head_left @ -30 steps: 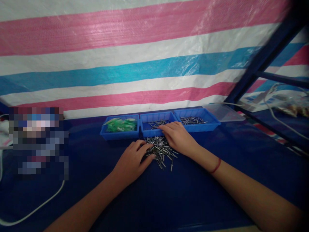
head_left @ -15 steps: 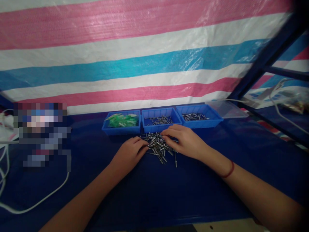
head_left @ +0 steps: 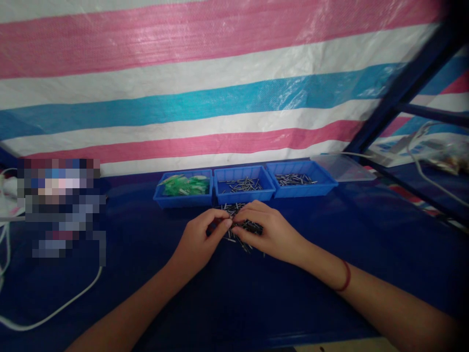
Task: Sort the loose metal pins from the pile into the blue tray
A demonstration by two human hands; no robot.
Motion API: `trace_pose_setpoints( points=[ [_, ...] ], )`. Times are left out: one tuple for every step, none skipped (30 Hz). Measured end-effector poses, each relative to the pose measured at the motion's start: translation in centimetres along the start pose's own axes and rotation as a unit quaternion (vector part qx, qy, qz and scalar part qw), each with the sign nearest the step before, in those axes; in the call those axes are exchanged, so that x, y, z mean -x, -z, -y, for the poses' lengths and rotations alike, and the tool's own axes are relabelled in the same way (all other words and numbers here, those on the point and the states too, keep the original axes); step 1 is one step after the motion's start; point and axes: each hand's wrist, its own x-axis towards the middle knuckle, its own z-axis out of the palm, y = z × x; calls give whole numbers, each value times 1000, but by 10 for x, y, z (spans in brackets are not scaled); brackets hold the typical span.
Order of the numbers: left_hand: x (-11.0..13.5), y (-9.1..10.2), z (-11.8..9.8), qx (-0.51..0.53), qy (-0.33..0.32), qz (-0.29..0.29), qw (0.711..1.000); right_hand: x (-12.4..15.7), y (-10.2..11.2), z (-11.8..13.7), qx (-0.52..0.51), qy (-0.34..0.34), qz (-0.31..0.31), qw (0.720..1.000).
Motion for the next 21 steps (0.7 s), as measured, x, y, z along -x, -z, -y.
trace_pose_setpoints(
  points=[
    [1, 0, -2, 12, 3, -3, 1000, 0, -1, 1, -8, 5, 4, 1000],
    [1, 0, -4, 24, 4, -6, 1000, 0, -1, 2, -15, 9, 8, 1000],
    [2, 0, -5, 33, 4, -9, 999, 0, -2, 3, -21, 11, 11, 1000],
    [3, 0, -5, 42, 3, -11, 999, 0, -2, 3, -27, 12, 13, 999],
    [3, 0, -6, 50, 1, -12, 999, 0, -3, 4, -35, 11, 15, 999],
    [4, 0, -6, 57, -2, -11, 998, 0, -3, 4, -44, 8, 17, 999],
    [4, 0, -6, 63, -4, -9, 998, 0, -4, 4, -55, 5, 18, 998],
    [4, 0, -6, 67, -7, -7, 998, 0, -4, 4, -67, 2, 18, 998],
    [4, 0, -6, 70, -9, -4, 997, 0, -4, 5, -78, -1, 15, 997],
    [4, 0, -6, 71, -11, -3, 997, 0, -5, 5, -89, -5, 13, 996],
    [4, 0, -6, 72, -12, -4, 997, 0, -5, 4, -99, -8, 10, 995],
    [4, 0, -6, 71, -13, -5, 997, 0, -5, 4, -110, -13, 6, 994],
    [4, 0, -6, 71, -16, -7, 997, 0, -5, 4, -122, -18, 1, 992],
    [4, 0, -6, 71, -21, -9, 997, 0, -6, 4, -135, -22, -6, 991],
    [4, 0, -7, 71, -26, -12, 997, 0, -6, 3, -146, -25, -12, 989],
    [4, 0, -7, 71, -31, -13, 997, 0, -6, 3, -156, -27, -18, 987],
    [4, 0, -7, 73, -36, -14, 997, 0, -6, 3, -164, -28, -24, 986],
    [4, 0, -7, 75, -38, -14, 996, 0, -7, 3, -170, -30, -27, 985],
    [4, 0, -7, 76, -40, -14, 996, 0, -7, 3, -174, -32, -28, 984],
    [4, 0, -7, 77, -42, -13, 996, 0, -7, 4, -177, -35, -28, 983],
    [4, 0, -7, 78, -44, -12, 996, 0, -6, 5, -179, -38, -29, 983]
  ],
)
